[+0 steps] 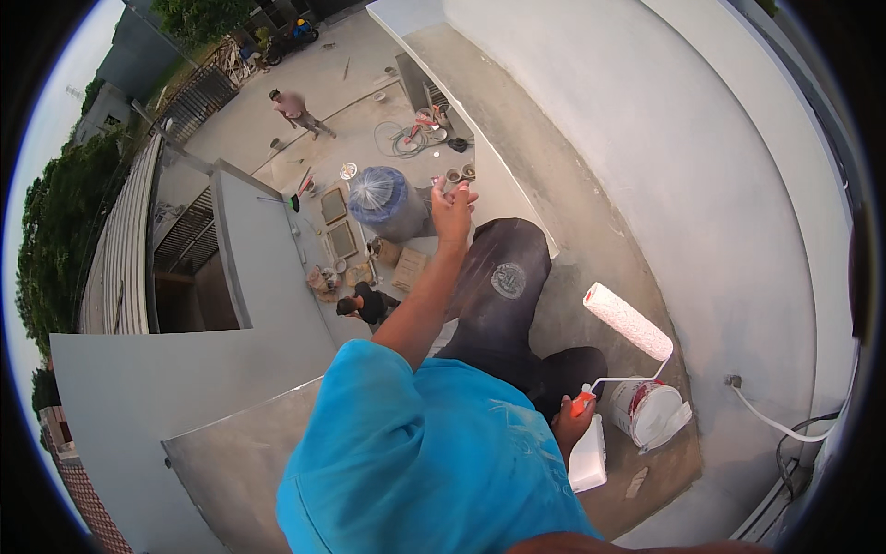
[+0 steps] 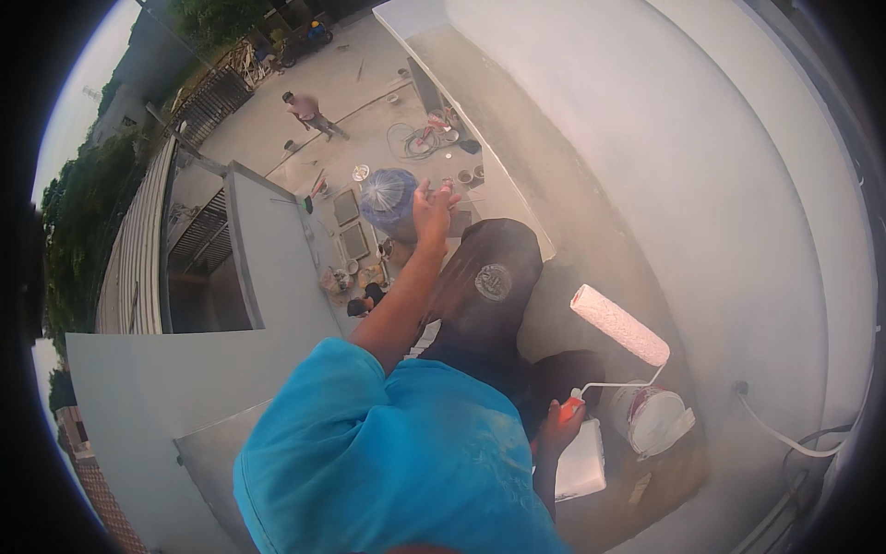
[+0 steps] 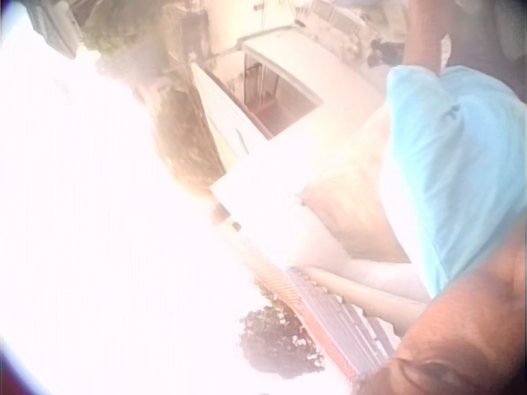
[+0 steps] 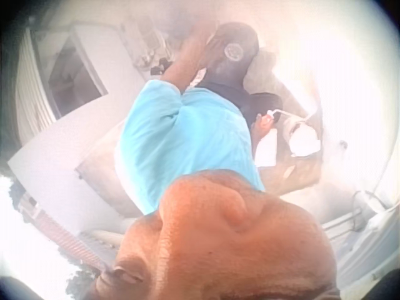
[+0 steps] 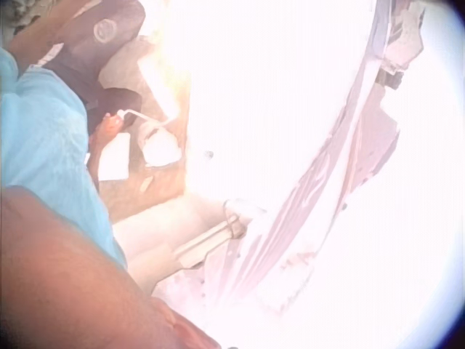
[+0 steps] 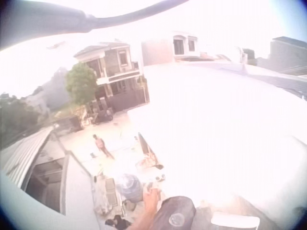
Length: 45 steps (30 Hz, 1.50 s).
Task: The person paints a white rooftop surface using a paint roller and a paint tray. They repeatedly roll the roller in the tray to load paint and apply it to the roof, moving across different sections.
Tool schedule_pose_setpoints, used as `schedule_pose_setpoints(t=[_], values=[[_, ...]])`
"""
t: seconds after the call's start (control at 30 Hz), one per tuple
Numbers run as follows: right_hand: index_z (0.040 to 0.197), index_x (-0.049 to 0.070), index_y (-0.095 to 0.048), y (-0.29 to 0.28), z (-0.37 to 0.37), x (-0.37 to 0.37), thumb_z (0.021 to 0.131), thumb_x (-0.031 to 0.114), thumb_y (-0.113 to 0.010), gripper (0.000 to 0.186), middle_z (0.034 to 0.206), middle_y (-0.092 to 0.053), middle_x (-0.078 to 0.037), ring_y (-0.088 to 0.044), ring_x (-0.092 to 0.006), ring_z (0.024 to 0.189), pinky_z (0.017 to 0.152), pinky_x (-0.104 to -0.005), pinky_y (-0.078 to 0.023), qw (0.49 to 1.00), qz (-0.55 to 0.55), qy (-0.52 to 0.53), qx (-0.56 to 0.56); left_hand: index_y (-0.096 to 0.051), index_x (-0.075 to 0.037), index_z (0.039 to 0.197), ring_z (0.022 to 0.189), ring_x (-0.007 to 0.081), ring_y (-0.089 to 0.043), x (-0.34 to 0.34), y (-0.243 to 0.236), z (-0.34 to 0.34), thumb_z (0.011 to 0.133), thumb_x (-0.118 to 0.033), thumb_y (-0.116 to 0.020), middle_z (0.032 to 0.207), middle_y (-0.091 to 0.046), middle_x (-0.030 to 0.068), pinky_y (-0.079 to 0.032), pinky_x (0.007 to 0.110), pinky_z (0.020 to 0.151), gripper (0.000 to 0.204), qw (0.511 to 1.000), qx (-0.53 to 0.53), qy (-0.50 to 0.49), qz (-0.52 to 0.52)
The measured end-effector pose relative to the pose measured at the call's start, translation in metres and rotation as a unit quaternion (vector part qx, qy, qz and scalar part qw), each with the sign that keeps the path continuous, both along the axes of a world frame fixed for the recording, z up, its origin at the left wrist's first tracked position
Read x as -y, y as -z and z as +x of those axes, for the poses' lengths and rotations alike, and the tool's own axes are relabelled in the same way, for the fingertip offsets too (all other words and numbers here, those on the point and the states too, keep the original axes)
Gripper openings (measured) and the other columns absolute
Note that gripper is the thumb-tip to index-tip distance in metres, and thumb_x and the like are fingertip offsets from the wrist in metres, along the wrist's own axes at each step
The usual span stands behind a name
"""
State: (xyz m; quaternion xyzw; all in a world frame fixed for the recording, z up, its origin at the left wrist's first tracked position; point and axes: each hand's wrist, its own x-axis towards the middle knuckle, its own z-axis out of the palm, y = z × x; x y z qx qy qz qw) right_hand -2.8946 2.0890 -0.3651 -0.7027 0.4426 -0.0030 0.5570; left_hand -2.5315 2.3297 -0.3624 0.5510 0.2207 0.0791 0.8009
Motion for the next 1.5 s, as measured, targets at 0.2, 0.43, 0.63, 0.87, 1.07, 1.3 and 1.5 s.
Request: schedule_pose_setpoints(t=[0.2, 0.43, 0.63, 0.87, 1.07, 1.3, 1.5], values=[[0.136, -0.003, -0.04, 0.018, -0.007, 0.0, 0.088, 0.012, -0.066, 0.056, 0.078, -0.053, -0.007, -0.048, -0.0107, 0.044, 0.04, -0.0248, -0.039, 1.0, 0.004, 0.019, 0.024, -0.013, -0.005, 0.154, 0.083, 0.0189, -0.062, -0.151, -0.07, 0.049, 0.09, -0.004, -0.056, 0.112, -0.062, 0.0141, -0.051, 0.032, 0.069, 0.077, 0.952, 0.113, -0.285, -0.029], [0.139, -0.001, -0.038, 0.019, -0.005, 0.002, 0.088, 0.005, -0.064, 0.058, 0.087, -0.056, -0.011, -0.049, -0.0103, 0.046, 0.04, -0.0236, -0.04, 0.997, 0.039, 0.049, 0.035, -0.055, -0.001, 0.122, 0.077, 0.0111, -0.061, -0.092, -0.029, 0.021, 0.093, -0.014, -0.057, 0.101, -0.064, 0.0063, -0.049, 0.024, 0.065, 0.031, 0.995, 0.025, -0.083, 0.051], [0.133, -0.002, -0.045, 0.01, -0.003, -0.001, 0.086, 0.012, -0.066, 0.054, 0.097, -0.057, -0.013, -0.057, -0.0176, 0.065, 0.055, -0.0285, -0.047, 0.999, 0.007, 0.035, 0.0, -0.045, -0.006, 0.142, 0.142, 0.0351, -0.035, 0.026, 0.033, -0.09, 0.093, -0.044, -0.06, 0.148, -0.04, 0.0236, -0.028, 0.047, 0.116, 0.064, 0.698, 0.068, 0.3, 0.647], [0.135, -0.004, -0.045, -0.002, 0.003, -0.002, 0.086, 0.014, -0.067, 0.057, 0.103, -0.058, -0.016, -0.061, -0.0238, 0.086, 0.079, -0.0357, -0.05, 0.997, 0.038, 0.039, -0.059, -0.046, -0.015, 0.143, 0.143, 0.0367, -0.033, 0.025, 0.024, -0.075, 0.091, -0.047, -0.061, 0.152, -0.035, 0.0222, -0.027, 0.051, 0.116, 0.063, 0.728, 0.071, 0.37, 0.573], [0.137, -0.004, -0.042, 0.032, -0.011, 0.007, 0.086, 0.012, -0.066, 0.058, 0.099, -0.056, -0.013, -0.059, -0.0162, 0.073, 0.062, -0.0277, -0.049, 1.0, -0.006, 0.023, 0.008, -0.047, -0.015, 0.142, 0.142, 0.0368, -0.033, 0.025, 0.024, -0.075, 0.091, -0.047, -0.061, 0.151, -0.037, 0.0215, -0.028, 0.049, 0.116, 0.062, 0.733, 0.072, 0.368, 0.568], [0.141, -0.002, -0.037, 0.017, -0.001, 0.0, 0.088, 0.009, -0.065, 0.061, 0.08, -0.054, -0.007, -0.047, -0.0088, 0.046, 0.039, -0.0235, -0.038, 0.998, 0.028, 0.046, 0.031, -0.044, -0.016, 0.144, 0.144, 0.0334, -0.03, 0.025, 0.025, -0.07, 0.092, -0.049, -0.057, 0.154, -0.034, 0.0193, -0.024, 0.047, 0.118, 0.063, 0.726, 0.05, 0.387, 0.566], [0.142, -0.002, -0.035, 0.022, -0.002, 0.003, 0.088, 0.008, -0.065, 0.063, 0.076, -0.053, -0.006, -0.046, -0.0087, 0.043, 0.038, -0.0234, -0.037, 0.997, 0.04, 0.057, 0.034, -0.045, -0.016, 0.144, 0.144, 0.0331, -0.031, 0.025, 0.026, -0.07, 0.093, -0.05, -0.056, 0.154, -0.034, 0.0188, -0.025, 0.047, 0.118, 0.062, 0.725, 0.055, 0.384, 0.569]])
